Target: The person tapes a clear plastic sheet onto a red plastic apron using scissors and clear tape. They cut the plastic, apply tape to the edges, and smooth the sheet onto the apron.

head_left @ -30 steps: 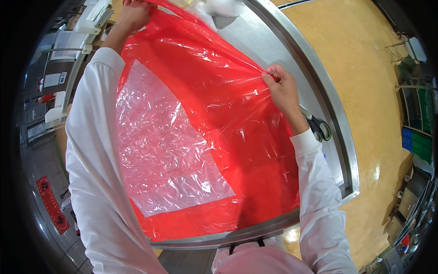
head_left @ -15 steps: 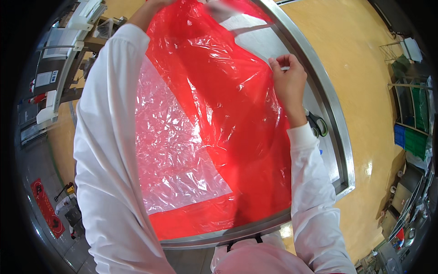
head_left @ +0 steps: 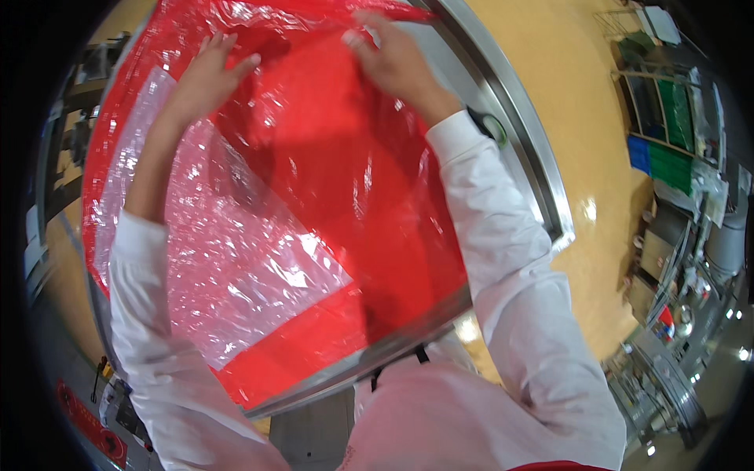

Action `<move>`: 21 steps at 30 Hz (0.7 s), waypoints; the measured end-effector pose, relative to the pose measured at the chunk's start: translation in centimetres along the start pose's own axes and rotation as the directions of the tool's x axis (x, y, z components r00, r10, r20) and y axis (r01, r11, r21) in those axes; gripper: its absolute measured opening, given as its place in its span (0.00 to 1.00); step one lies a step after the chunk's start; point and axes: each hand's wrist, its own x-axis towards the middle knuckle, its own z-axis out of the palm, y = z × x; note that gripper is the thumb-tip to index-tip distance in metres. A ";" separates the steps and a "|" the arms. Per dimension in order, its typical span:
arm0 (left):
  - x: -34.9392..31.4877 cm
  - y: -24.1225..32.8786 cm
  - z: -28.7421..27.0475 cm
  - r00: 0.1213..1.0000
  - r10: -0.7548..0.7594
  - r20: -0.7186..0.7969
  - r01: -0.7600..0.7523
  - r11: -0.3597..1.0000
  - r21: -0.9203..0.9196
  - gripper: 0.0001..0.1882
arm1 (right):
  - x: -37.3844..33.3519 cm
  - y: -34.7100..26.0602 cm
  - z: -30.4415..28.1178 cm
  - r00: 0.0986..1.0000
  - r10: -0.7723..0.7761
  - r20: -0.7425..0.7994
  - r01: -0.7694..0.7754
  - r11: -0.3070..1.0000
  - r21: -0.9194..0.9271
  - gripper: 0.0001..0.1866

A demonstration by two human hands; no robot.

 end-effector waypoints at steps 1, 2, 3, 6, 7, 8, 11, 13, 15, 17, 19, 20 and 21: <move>-3.6 2.0 0.7 0.996 0.070 -0.057 -0.070 0.997 -0.009 0.38 | -0.4 -0.3 -2.5 0.998 0.069 0.005 -0.069 0.995 0.078 0.21; -7.2 4.4 1.5 0.984 0.137 -0.114 -0.139 0.990 -0.015 0.38 | -1.6 0.6 -4.8 0.991 -0.059 -0.117 0.057 0.998 -0.021 0.18; -11.1 7.0 2.8 0.989 0.102 -0.103 -0.115 0.985 -0.128 0.37 | -3.6 2.0 -7.2 0.988 0.109 0.112 -0.106 0.994 -0.037 0.28; -19.9 15.3 8.2 0.991 0.129 0.034 -0.109 0.932 -0.347 0.35 | -11.1 5.1 -10.5 0.983 0.116 0.142 -0.050 0.915 -0.400 0.25; -22.2 18.4 10.4 0.989 0.146 0.028 -0.125 0.918 -0.375 0.36 | -13.2 6.0 -10.8 0.985 0.089 0.145 -0.015 0.895 -0.446 0.24; -23.6 21.3 12.2 0.985 0.162 0.052 -0.123 0.891 -0.438 0.35 | -14.7 6.3 -11.4 0.987 0.069 0.148 0.013 0.870 -0.493 0.23; -24.4 28.3 15.0 0.960 0.273 0.068 -0.201 0.834 -0.515 0.38 | -15.4 6.4 -12.7 0.968 0.207 0.144 -0.102 0.843 -0.529 0.23; -23.6 31.2 16.3 0.976 0.212 0.048 -0.157 0.841 -0.518 0.39 | -15.8 5.5 -13.6 0.989 0.115 0.090 -0.055 0.862 -0.504 0.22; -23.0 32.3 17.6 0.983 0.178 0.040 -0.130 0.839 -0.529 0.40 | -16.9 5.0 -14.6 0.998 0.031 0.058 -0.002 0.897 -0.443 0.21; -22.7 32.7 18.8 0.986 0.161 0.047 -0.108 0.825 -0.554 0.40 | -19.7 4.3 -15.5 0.980 0.083 0.183 -0.011 0.933 -0.361 0.21; -23.0 32.8 19.5 0.986 0.164 0.041 -0.107 0.796 -0.596 0.39 | -22.9 3.6 -15.4 0.962 0.100 0.253 -0.011 0.943 -0.332 0.21; -23.0 33.0 19.6 0.983 0.179 0.034 -0.119 0.774 -0.622 0.39 | -24.5 3.1 -15.0 0.961 0.102 0.256 -0.004 0.935 -0.354 0.21; -22.9 33.1 19.7 0.983 0.181 0.023 -0.129 0.781 -0.611 0.39 | -25.6 3.2 -14.8 0.960 0.103 0.260 0.002 0.927 -0.375 0.22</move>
